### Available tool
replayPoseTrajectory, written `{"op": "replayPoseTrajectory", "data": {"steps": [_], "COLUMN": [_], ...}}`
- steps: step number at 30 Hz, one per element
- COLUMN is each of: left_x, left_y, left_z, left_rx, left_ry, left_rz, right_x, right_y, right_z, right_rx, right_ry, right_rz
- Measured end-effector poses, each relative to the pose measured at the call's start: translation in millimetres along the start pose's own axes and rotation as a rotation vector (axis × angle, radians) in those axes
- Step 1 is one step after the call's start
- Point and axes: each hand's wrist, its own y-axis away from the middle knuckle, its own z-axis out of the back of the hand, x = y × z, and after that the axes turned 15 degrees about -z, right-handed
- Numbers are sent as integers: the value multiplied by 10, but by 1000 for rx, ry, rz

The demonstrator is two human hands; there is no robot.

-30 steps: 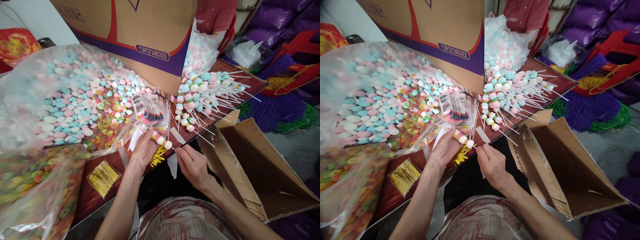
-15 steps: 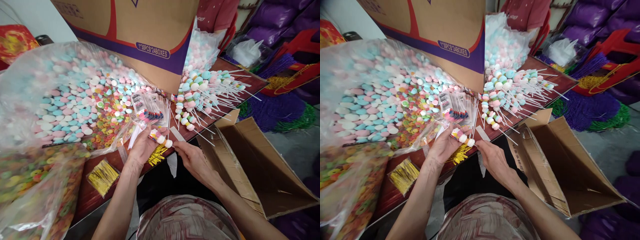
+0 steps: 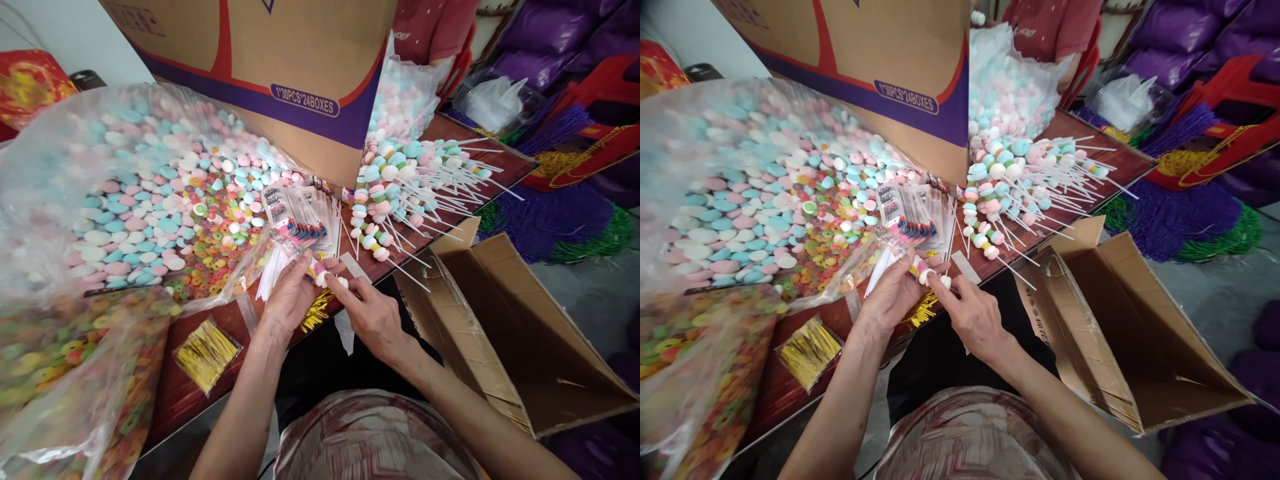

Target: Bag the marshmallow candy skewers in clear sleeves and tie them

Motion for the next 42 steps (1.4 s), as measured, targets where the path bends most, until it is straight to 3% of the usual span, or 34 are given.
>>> {"op": "replayPoseTrajectory", "data": {"steps": [5,9,12,17,20,22,27,30,33,36,39,42], "left_x": [-60,-5,64,143,180,209,274,271,216,151,134,175], "left_y": [-2,3,18,6,-10,-2,68,88,72,41,20,16], "left_z": [45,3,-45,-31,-16,-35,-109,-96,-63,-57,-88,-131], "left_rx": [65,31,-16,-3,-1,-4,32,61,55,-3,-29,-9], "left_ry": [-51,-30,3,79,110,109,112,133,139,133,143,157], "left_rz": [73,39,-35,-90,-137,-176,-205,-129,-38,-52,-94,-72], "right_x": [-139,-111,0,195,251,271,286,261,208,151,133,174], "right_y": [-62,-61,-55,-89,-83,-74,-133,-195,-190,-110,-22,8], "right_z": [63,0,-54,-13,18,14,-32,-3,80,147,143,82], "right_rx": [-40,-36,34,291,429,388,183,249,420,510,420,247], "right_ry": [89,45,-199,-959,-1184,-1175,-966,-1046,-1163,-1150,-966,-737], "right_rz": [145,98,-90,-506,-724,-722,-482,-534,-596,-621,-607,-432]}}
